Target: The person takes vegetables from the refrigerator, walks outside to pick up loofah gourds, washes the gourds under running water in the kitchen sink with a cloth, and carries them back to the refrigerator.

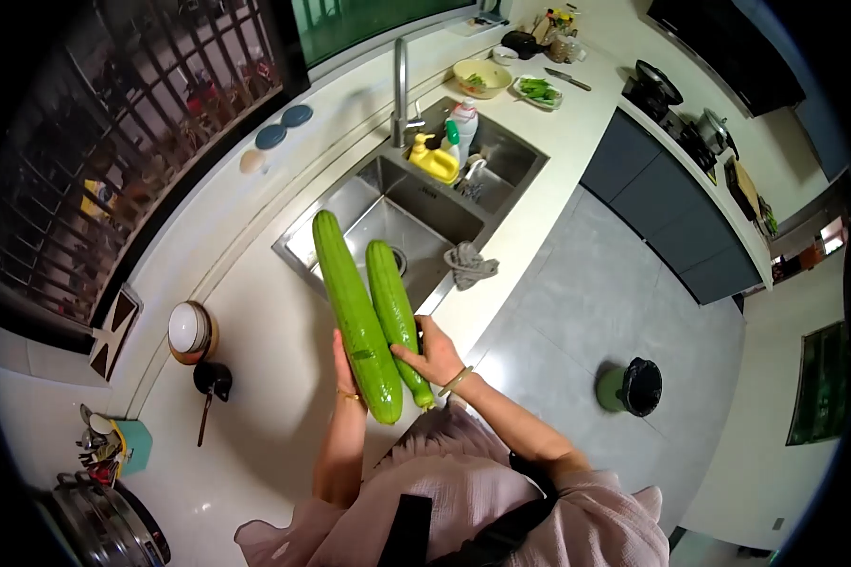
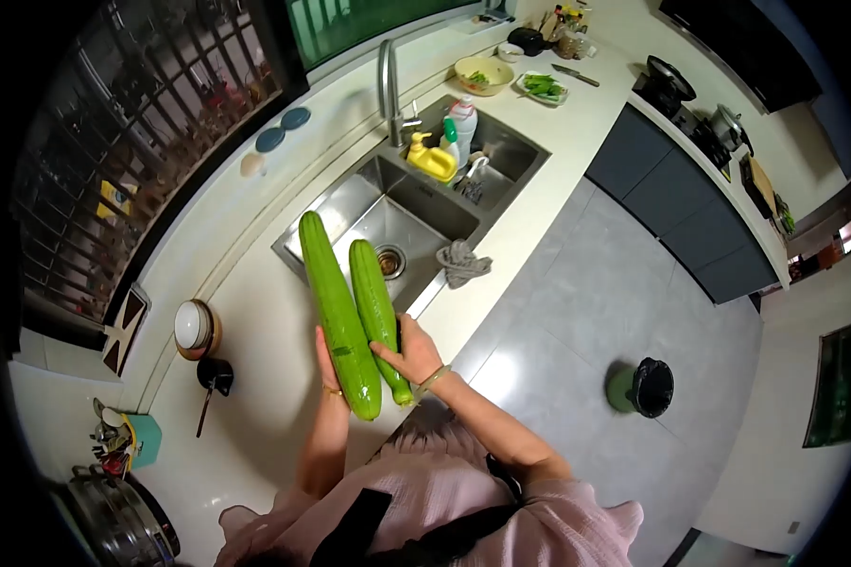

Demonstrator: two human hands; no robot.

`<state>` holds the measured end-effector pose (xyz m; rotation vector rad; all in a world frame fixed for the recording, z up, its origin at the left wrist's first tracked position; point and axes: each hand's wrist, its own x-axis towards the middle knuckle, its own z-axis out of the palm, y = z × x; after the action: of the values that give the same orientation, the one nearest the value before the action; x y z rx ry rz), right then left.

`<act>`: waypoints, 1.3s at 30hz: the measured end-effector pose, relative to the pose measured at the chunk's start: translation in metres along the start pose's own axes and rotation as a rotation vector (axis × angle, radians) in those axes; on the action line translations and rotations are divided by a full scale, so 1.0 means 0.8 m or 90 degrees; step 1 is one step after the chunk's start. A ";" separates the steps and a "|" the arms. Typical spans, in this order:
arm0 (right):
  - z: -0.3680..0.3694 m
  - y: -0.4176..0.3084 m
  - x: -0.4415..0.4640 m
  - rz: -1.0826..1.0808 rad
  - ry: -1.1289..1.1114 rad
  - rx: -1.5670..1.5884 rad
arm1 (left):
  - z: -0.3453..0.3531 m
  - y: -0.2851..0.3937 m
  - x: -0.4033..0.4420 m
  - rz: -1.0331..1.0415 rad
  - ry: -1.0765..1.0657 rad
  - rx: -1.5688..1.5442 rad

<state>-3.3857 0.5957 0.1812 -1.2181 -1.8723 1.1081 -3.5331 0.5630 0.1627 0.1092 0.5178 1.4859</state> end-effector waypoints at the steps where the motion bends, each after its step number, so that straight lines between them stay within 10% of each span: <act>1: -0.013 0.000 -0.002 -0.018 0.005 -0.029 | 0.005 -0.010 0.002 0.015 -0.025 -0.005; 14: -0.172 0.034 -0.020 -0.105 0.060 -0.043 | 0.091 -0.138 0.065 0.169 -0.082 -0.004; 39: -0.339 0.090 -0.133 0.203 0.618 0.006 | 0.272 -0.364 0.169 -0.518 -0.524 -0.051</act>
<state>-3.0896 0.5955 0.2297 -1.6757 -0.9490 0.4841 -3.1801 0.7165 0.2091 0.3770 -0.1751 0.5675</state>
